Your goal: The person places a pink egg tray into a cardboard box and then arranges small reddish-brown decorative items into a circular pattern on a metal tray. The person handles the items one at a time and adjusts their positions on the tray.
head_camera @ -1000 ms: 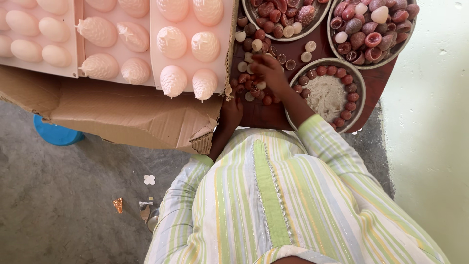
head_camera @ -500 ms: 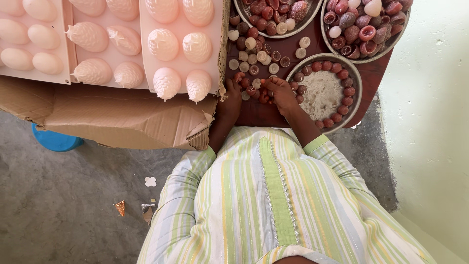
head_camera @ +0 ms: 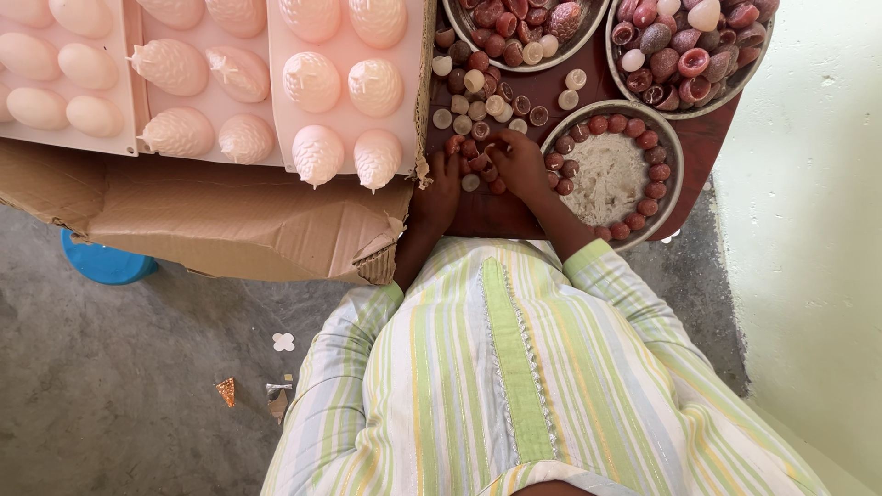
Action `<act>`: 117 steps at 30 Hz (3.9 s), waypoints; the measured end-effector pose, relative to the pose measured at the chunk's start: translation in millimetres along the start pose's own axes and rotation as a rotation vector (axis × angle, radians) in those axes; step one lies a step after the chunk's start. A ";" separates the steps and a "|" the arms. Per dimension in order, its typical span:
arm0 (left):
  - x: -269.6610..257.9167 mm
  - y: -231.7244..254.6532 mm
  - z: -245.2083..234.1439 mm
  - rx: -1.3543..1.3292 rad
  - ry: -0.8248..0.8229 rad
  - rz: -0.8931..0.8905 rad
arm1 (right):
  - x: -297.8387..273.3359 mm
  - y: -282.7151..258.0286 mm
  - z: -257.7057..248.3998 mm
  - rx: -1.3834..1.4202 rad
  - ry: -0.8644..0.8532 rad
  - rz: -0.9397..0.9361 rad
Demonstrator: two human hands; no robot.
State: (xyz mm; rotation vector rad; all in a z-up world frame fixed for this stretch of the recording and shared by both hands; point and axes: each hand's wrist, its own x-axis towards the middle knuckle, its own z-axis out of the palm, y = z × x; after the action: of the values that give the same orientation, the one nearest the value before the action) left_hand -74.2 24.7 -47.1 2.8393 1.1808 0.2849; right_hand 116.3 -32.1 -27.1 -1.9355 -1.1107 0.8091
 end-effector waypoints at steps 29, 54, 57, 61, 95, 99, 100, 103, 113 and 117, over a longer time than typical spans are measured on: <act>-67.1 13.9 94.9 -1.580 -0.611 -0.575 | 10.7 2.8 -28.0 0.488 -0.150 0.157; -18.7 -0.4 13.2 0.220 -0.103 -0.042 | -69.4 6.0 -77.5 1.229 -0.116 0.616; -19.3 -6.2 17.4 0.082 -0.071 -0.015 | -70.6 12.4 -77.0 1.264 -0.117 0.614; -18.4 -7.5 20.1 -0.087 -0.205 -0.022 | -80.8 19.4 -84.1 1.283 -0.113 0.575; 21.4 43.4 -35.5 -0.951 -0.208 -0.021 | -45.5 118.0 -114.0 0.446 0.320 0.520; 31.8 55.9 -15.5 -1.335 -0.390 -0.187 | -46.7 122.4 -113.0 0.473 0.359 0.549; 33.4 58.7 -12.2 -1.460 -0.404 -0.214 | -47.5 122.3 -113.7 0.473 0.372 0.556; 38.3 60.4 -9.9 -1.744 -0.695 -0.575 | -54.7 118.1 -120.6 0.677 0.434 0.593; 57.4 85.8 -18.0 -2.148 -0.850 -0.828 | -60.2 133.5 -140.4 0.502 0.220 0.472; 59.5 103.2 -17.7 -2.145 -0.783 -0.858 | -55.0 155.4 -134.1 0.268 0.260 0.276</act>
State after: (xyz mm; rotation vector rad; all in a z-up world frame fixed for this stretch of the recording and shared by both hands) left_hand 35.5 -6.4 -8.5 0.4030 0.7221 0.1265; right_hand 265.8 -173.7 -79.6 -1.9194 -0.5587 0.7790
